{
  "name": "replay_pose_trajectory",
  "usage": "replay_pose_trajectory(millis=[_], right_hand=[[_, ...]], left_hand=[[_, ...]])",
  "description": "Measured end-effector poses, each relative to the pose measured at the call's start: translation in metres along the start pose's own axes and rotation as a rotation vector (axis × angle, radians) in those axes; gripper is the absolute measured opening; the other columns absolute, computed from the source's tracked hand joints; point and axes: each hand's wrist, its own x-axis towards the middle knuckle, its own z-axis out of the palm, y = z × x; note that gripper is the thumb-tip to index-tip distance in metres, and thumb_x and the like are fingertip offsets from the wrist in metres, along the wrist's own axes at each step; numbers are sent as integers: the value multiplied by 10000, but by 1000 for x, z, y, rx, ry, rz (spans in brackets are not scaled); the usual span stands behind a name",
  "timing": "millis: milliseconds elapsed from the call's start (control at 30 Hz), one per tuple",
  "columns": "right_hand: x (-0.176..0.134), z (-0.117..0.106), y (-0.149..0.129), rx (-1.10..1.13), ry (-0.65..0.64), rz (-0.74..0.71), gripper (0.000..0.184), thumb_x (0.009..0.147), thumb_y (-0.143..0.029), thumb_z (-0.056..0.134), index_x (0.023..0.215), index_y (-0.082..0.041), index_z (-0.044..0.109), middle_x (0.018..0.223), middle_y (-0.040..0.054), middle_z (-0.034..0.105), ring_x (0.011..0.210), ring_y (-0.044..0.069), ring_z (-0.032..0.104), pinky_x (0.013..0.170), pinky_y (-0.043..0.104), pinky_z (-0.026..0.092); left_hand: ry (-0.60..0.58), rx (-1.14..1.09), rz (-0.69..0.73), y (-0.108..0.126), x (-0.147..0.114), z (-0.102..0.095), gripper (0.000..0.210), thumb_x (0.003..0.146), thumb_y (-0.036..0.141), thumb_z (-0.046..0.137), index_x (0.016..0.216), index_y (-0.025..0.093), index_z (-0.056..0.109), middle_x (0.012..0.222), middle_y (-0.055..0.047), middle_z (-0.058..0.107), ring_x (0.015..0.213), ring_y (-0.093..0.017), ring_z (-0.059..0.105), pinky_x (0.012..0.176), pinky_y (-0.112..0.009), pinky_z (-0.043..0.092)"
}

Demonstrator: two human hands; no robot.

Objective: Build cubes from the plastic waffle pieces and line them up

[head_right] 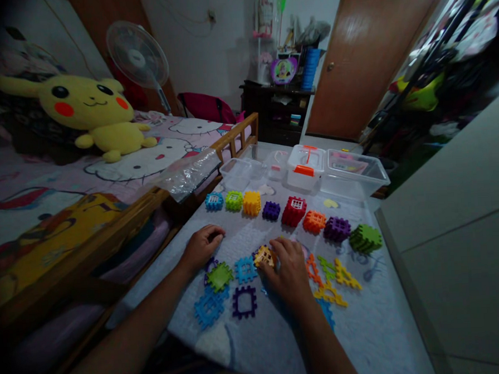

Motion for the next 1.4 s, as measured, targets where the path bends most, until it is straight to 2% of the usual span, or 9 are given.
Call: replay_pose_trajectory(millis=[67, 133, 300, 700, 900, 1233, 1400], right_hand=[[-3, 0, -1, -28, -49, -33, 507, 785, -369, 674, 1242, -171, 575, 1226, 121, 614, 1134, 320, 503, 1011, 514, 384], [-4, 0, -3, -33, -73, -28, 545, 770, -333, 679, 1275, -176, 546, 1238, 118, 616, 1143, 325, 497, 1001, 511, 391], [-2, -3, -5, 7, -93, 35, 498, 791, -279, 636, 1269, -177, 543, 1162, 118, 646, 1098, 312, 518, 981, 504, 398], [-3, -5, -4, 38, -160, 59, 503, 788, -256, 625, 1274, -161, 535, 1204, 125, 627, 1119, 315, 491, 976, 495, 400], [-4, -6, -3, 49, -102, 88, 535, 777, -271, 636, 1295, -194, 527, 1183, 112, 635, 1147, 308, 499, 1013, 507, 385], [-5, -4, -1, 19, -113, 52, 558, 763, -269, 642, 1300, -175, 526, 1195, 124, 631, 1145, 332, 488, 996, 519, 384], [-3, -1, -2, -6, -77, 44, 549, 759, -282, 639, 1286, -169, 534, 1141, 133, 639, 1088, 329, 512, 955, 510, 406]], left_hand=[[2, -2, 0, 1, 0, 0, 164, 807, 211, 511, 848, 198, 669, 905, -40, 691, 869, -196, 642, 826, -316, 497], [0, -2, 0, 1, 0, 0, 163, 811, 216, 512, 850, 200, 669, 903, -38, 690, 869, -195, 642, 829, -317, 495], [4, -5, 4, 0, 0, 0, 160, 804, 209, 514, 844, 198, 668, 886, -37, 684, 862, -195, 641, 822, -317, 496], [-7, 4, 0, -2, 0, 2, 161, 810, 218, 513, 857, 205, 667, 896, -36, 685, 866, -200, 642, 807, -319, 500], [-9, 3, 3, -1, 0, 1, 152, 815, 221, 515, 854, 204, 660, 902, -37, 680, 880, -200, 639, 824, -322, 497], [-33, 25, -16, 3, 1, 0, 149, 815, 215, 515, 861, 206, 656, 909, -40, 676, 897, -208, 639, 838, -338, 509], [-137, 61, 74, 28, 3, -14, 239, 774, 220, 598, 1004, 199, 660, 1044, -72, 673, 1023, -246, 616, 931, -382, 479]])
